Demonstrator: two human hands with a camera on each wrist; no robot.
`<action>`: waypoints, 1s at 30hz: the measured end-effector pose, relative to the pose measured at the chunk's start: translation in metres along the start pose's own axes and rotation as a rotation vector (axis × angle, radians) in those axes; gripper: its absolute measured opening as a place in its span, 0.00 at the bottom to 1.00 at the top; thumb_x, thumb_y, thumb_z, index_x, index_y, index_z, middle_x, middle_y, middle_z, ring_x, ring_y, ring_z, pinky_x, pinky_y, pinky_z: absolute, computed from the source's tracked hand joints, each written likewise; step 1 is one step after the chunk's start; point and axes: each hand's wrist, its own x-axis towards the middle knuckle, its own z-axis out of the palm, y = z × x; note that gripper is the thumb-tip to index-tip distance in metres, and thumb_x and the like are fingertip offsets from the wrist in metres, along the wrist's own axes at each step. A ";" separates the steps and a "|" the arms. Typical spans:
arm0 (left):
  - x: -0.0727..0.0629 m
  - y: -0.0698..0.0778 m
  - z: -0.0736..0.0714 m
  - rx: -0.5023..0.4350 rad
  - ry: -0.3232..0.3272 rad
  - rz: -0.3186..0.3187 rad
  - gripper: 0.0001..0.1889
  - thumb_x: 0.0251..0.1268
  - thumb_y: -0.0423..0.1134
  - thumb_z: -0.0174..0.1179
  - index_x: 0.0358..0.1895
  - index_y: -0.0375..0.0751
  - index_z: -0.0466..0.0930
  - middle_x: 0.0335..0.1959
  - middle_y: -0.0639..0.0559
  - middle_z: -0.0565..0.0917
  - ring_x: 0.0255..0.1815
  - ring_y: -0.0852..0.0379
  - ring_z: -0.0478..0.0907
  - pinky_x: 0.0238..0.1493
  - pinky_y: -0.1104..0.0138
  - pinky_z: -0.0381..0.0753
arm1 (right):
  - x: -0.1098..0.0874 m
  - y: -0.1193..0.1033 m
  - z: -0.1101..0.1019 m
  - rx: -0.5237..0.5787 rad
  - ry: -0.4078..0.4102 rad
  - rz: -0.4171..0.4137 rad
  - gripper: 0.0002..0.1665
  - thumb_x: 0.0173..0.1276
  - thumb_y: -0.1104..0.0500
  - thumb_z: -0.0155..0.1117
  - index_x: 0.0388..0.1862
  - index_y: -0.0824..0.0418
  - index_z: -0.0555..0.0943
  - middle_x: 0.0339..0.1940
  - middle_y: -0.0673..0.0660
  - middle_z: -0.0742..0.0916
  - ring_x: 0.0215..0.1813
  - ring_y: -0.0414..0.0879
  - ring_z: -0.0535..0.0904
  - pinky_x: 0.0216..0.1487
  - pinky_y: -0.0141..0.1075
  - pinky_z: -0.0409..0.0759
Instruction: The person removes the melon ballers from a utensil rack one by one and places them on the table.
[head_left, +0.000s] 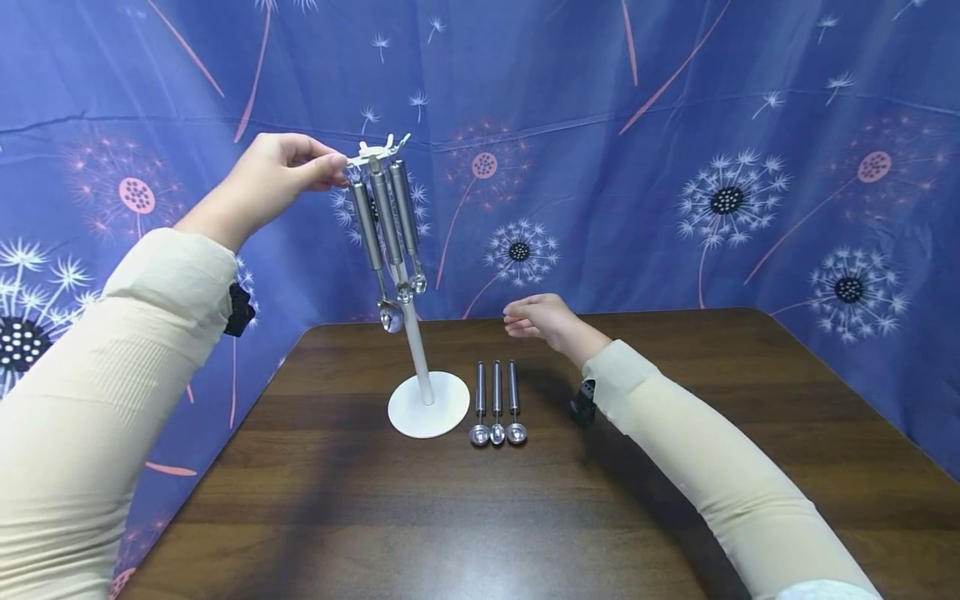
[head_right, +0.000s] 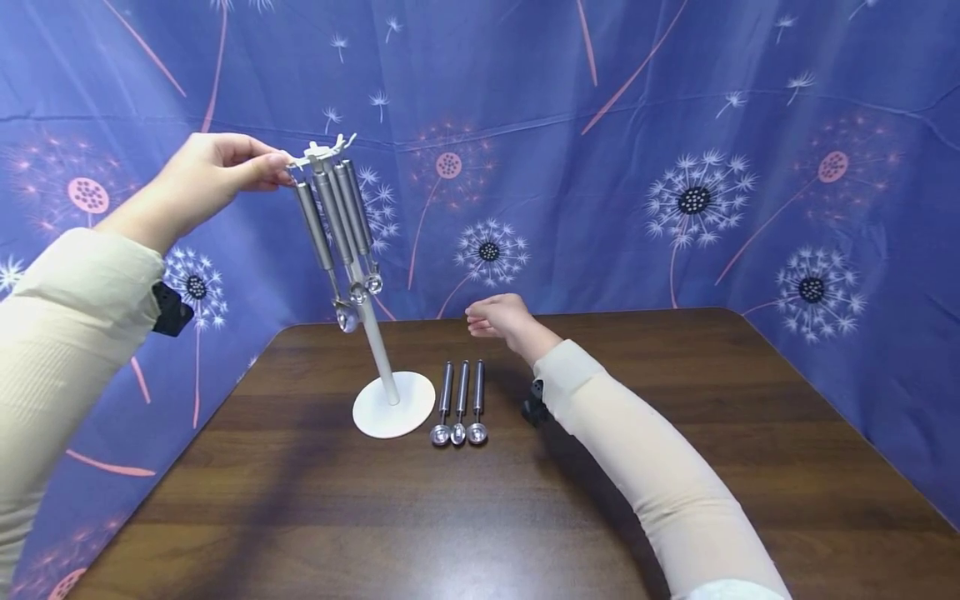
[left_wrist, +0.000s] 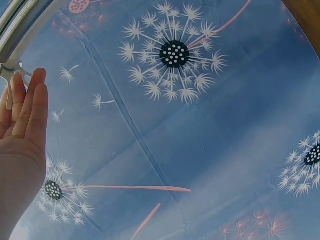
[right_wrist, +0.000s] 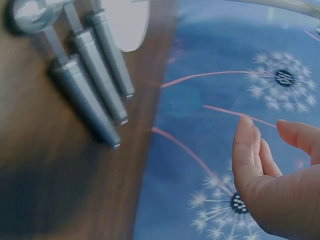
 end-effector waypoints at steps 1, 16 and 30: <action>0.000 0.000 0.000 -0.004 -0.001 0.001 0.19 0.70 0.48 0.57 0.52 0.35 0.79 0.29 0.70 0.84 0.34 0.76 0.82 0.56 0.74 0.79 | 0.000 -0.003 0.000 0.015 -0.002 -0.005 0.21 0.71 0.66 0.57 0.61 0.75 0.72 0.39 0.59 0.84 0.34 0.43 0.84 0.56 0.40 0.82; 0.001 0.000 -0.001 0.024 -0.014 -0.012 0.22 0.70 0.50 0.57 0.55 0.34 0.78 0.30 0.69 0.84 0.36 0.76 0.81 0.62 0.65 0.77 | 0.001 -0.041 0.011 0.062 -0.032 -0.058 0.23 0.71 0.67 0.57 0.63 0.71 0.72 0.56 0.67 0.81 0.42 0.46 0.85 0.63 0.42 0.78; 0.000 0.002 0.000 0.032 -0.015 -0.035 0.24 0.70 0.51 0.57 0.56 0.33 0.77 0.31 0.68 0.84 0.36 0.76 0.80 0.67 0.56 0.72 | 0.001 -0.084 0.050 0.117 -0.093 -0.225 0.28 0.75 0.62 0.54 0.72 0.62 0.65 0.61 0.65 0.80 0.61 0.55 0.79 0.62 0.41 0.78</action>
